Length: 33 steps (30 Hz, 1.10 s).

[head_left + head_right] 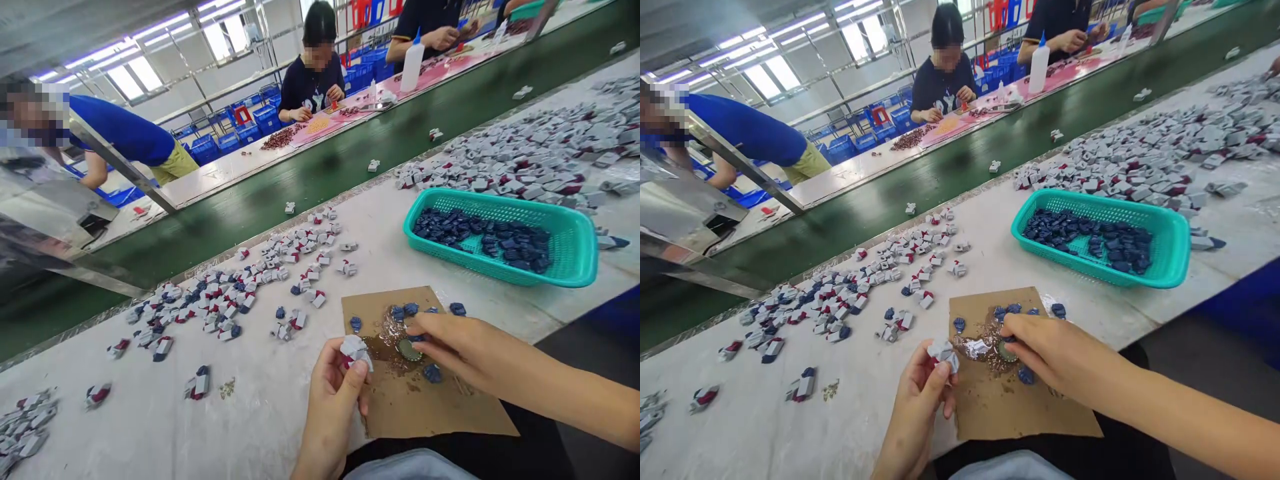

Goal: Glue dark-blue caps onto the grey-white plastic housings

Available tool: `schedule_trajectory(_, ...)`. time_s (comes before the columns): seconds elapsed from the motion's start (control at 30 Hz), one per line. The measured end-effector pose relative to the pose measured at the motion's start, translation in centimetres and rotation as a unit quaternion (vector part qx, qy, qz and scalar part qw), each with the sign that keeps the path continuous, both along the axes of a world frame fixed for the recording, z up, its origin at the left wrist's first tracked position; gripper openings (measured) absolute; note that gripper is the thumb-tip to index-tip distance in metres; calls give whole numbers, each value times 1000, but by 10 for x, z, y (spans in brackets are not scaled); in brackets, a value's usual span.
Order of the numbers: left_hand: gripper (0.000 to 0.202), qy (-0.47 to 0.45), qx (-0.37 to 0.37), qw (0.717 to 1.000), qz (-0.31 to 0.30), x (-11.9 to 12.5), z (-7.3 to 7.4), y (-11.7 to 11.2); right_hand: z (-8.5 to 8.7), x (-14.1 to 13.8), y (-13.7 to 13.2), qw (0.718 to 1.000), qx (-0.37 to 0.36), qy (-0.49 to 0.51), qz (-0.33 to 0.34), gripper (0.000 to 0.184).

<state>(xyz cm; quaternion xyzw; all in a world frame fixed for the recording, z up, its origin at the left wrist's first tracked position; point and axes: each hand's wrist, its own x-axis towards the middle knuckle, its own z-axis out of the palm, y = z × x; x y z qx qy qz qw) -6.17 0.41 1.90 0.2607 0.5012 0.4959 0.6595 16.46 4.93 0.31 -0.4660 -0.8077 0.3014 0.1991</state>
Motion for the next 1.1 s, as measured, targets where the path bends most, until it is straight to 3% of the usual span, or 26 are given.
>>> schedule_trajectory(0.1,43,-14,-3,999,-30,-2,-1,3,-12,-5,-2,998,14,-36,39,28)
schedule_trajectory(0.3,40,-56,-12,998,-3,-4,-1,7,-24,-6,0,998,-6,-35,60,28)
schedule_trajectory(0.47,37,-65,5,998,-22,-6,0,7,0,-8,4,995,-76,-9,70,29)
schedule_trajectory(0.57,38,-54,5,998,-18,-5,3,7,27,-15,-2,984,-148,95,-4,36)
schedule_trajectory(0.7,37,-19,18,999,-31,-5,5,8,51,-26,-12,948,-220,214,-87,41)
schedule_trajectory(0.87,35,-12,36,998,-56,-4,6,7,52,-31,-14,948,-210,234,-39,31)
schedule_trajectory(1.1,35,-1,33,997,-72,-3,10,6,50,-32,-12,941,-229,250,-25,22)
